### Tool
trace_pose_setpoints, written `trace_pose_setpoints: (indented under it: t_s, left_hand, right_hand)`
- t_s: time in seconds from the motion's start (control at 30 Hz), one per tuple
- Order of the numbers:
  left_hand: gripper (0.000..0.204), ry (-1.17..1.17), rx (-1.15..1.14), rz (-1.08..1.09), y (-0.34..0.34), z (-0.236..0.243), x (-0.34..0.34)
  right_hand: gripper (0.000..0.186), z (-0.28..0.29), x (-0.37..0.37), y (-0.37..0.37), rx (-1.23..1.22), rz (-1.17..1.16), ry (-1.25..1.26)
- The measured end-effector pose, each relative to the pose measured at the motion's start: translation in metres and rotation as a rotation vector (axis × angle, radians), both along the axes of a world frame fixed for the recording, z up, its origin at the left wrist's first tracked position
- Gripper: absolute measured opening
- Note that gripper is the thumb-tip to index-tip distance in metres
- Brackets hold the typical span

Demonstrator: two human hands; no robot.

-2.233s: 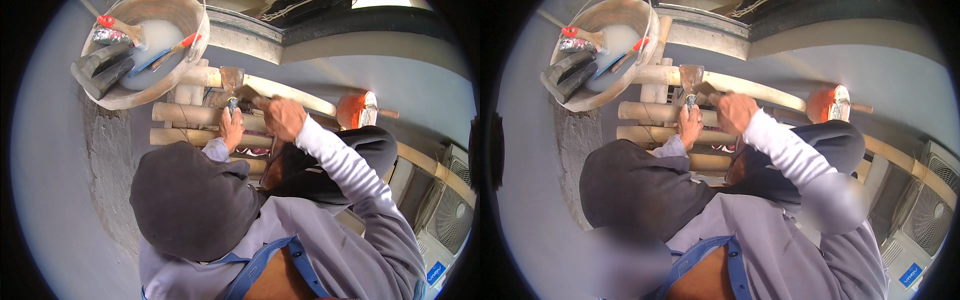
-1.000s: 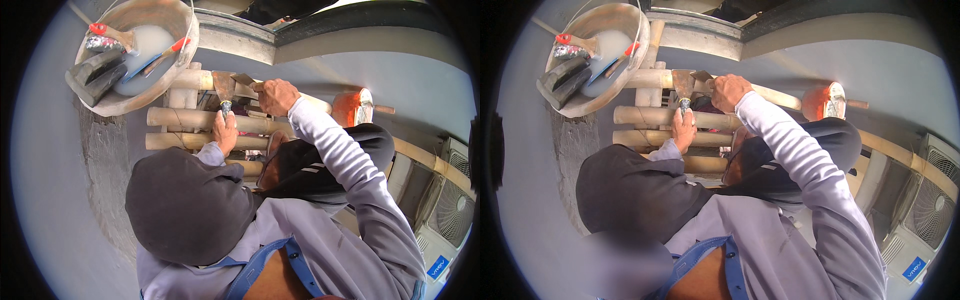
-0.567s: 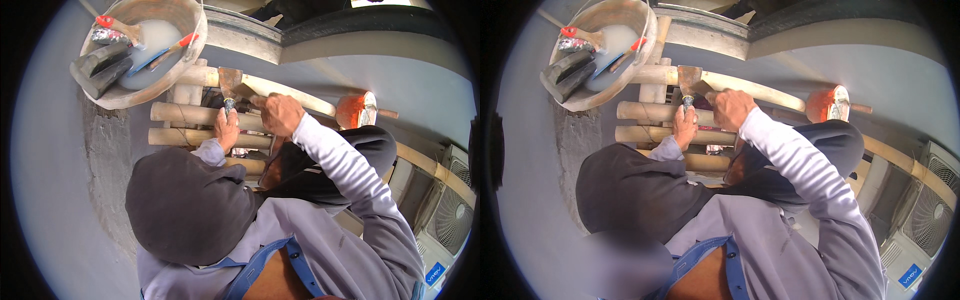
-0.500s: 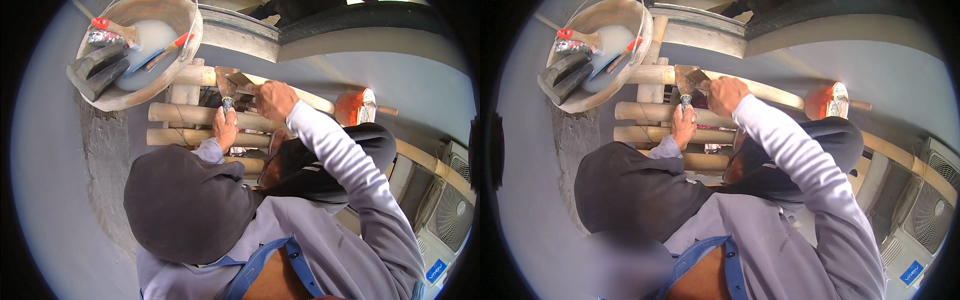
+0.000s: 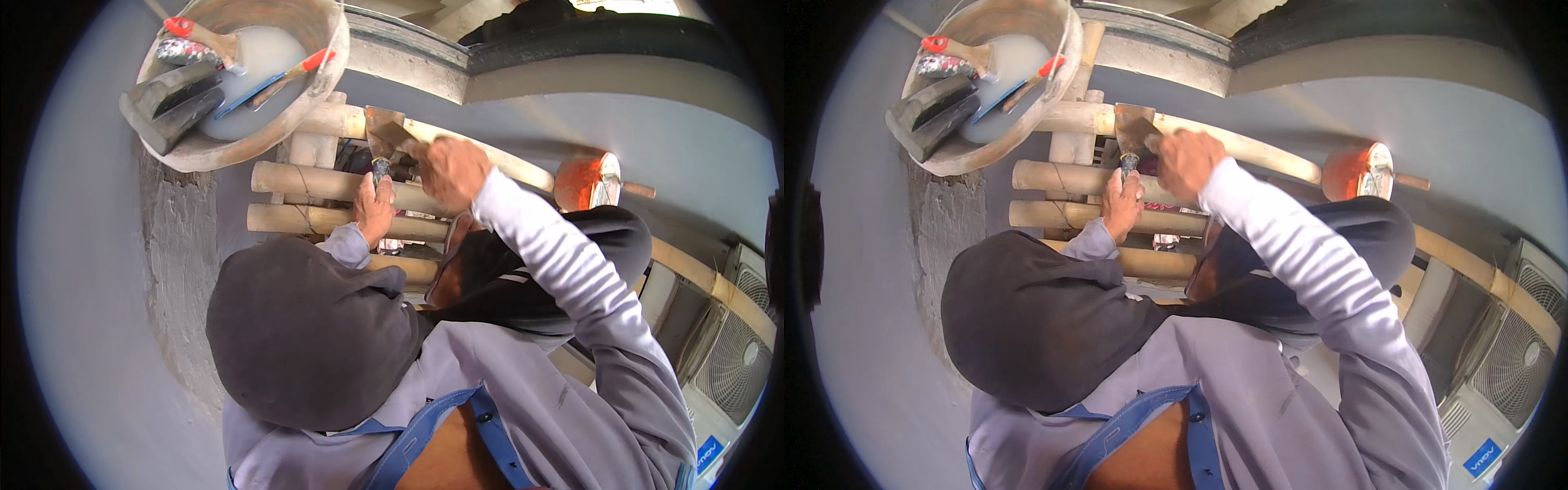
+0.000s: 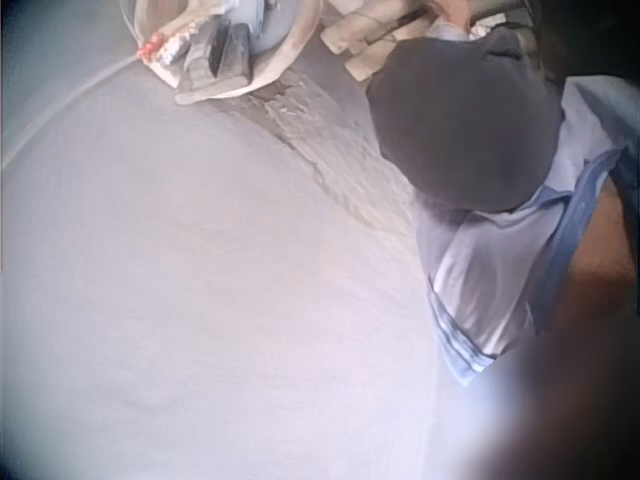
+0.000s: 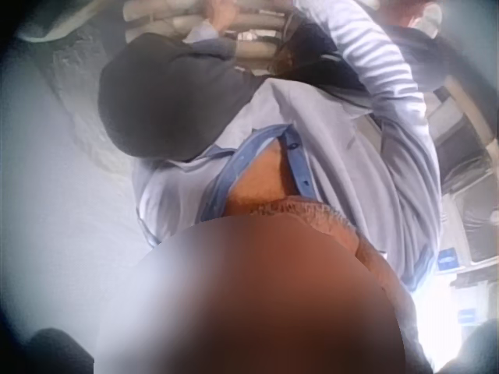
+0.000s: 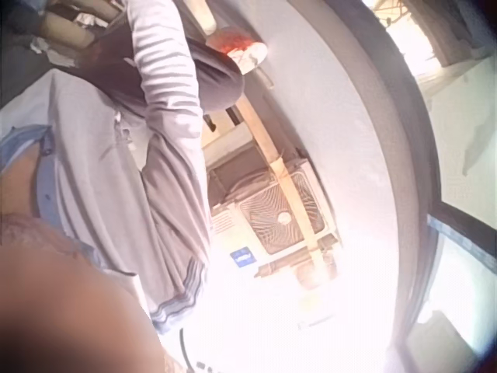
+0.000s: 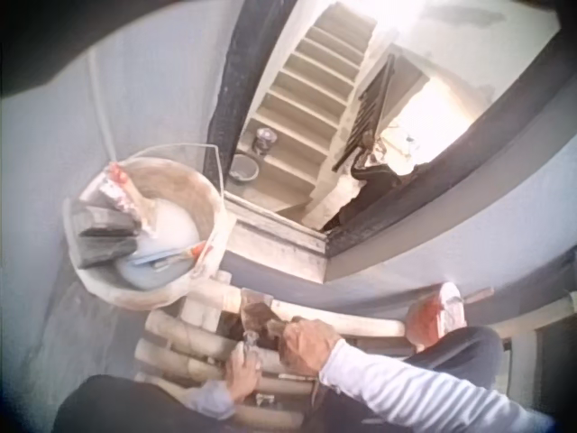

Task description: The person scoops plaster from a bucket using a trowel and applies it to a wall section, smoothing the surface with a larger trowel. The person repeats this process multiple times while sitting on a bamboo scaffold.

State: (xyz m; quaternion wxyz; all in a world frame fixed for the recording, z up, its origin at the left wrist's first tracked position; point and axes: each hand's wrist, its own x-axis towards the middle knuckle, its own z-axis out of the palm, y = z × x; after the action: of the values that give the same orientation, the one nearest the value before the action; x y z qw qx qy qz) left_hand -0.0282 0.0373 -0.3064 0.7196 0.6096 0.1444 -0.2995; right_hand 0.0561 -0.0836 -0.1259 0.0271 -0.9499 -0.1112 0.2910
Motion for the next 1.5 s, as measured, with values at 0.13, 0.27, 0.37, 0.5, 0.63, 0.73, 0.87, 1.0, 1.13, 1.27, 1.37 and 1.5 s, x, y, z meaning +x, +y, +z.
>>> trace_pose_setpoints:
  t_s: [0.13, 0.27, 0.37, 0.5, 0.63, 0.73, 0.87, 1.0, 1.13, 1.27, 1.37, 1.5]
  left_hand:
    - [0.019, 0.092, -0.034, 0.004, -0.001, 0.017, 0.006]
    - [0.016, 0.002, -0.016, -0.002, 0.0, -0.003, 0.0]
    - [0.016, 0.078, -0.082, 0.002, 0.001, 0.021, 0.009]
    - [0.016, 0.175, -0.17, 0.038, 0.004, 0.022, 0.006]
    - [0.016, 0.131, -0.141, -0.001, 0.005, 0.024, 0.01]
    - [0.017, -0.077, 0.025, -0.035, -0.001, -0.014, -0.001]
    - [0.017, -0.149, 0.037, -0.049, 0.003, -0.019, -0.007]
    - [0.017, 0.132, -0.142, -0.023, 0.0, 0.031, 0.01]
    - [0.018, 0.141, -0.102, 0.018, 0.007, 0.027, 0.011]
    - [0.018, -0.346, 0.068, -0.064, -0.003, -0.017, -0.006]
    - [0.019, -0.325, 0.228, -0.028, 0.002, -0.061, -0.013]
    - [0.02, 0.164, -0.156, -0.016, -0.002, 0.034, 0.013]
  right_hand:
    - [0.036, -0.002, 0.016, -0.007, -0.011, -0.006, 0.037]
    - [0.039, -0.007, 0.002, -0.009, 0.06, 0.022, -0.062]
    - [0.042, -0.01, 0.022, -0.007, 0.019, 0.011, -0.035]
    - [0.042, -0.019, -0.002, -0.015, 0.084, 0.081, -0.088]
    - [0.04, -0.004, 0.012, -0.003, -0.007, -0.014, 0.013]
    - [0.039, -0.004, 0.0, -0.011, 0.018, 0.061, 0.007]
    - [0.042, 0.0, -0.006, -0.007, 0.018, 0.069, -0.025]
    - [0.043, -0.017, -0.005, -0.02, 0.031, 0.119, -0.051]
    - [0.041, 0.005, -0.017, 0.0, 0.007, 0.018, 0.017]
    - [0.04, 0.002, 0.004, 0.0, -0.011, -0.013, 0.033]
    - [0.044, -0.01, -0.016, -0.01, 0.16, 0.108, -0.073]
    - [0.042, -0.005, -0.013, -0.023, 0.057, 0.016, -0.034]
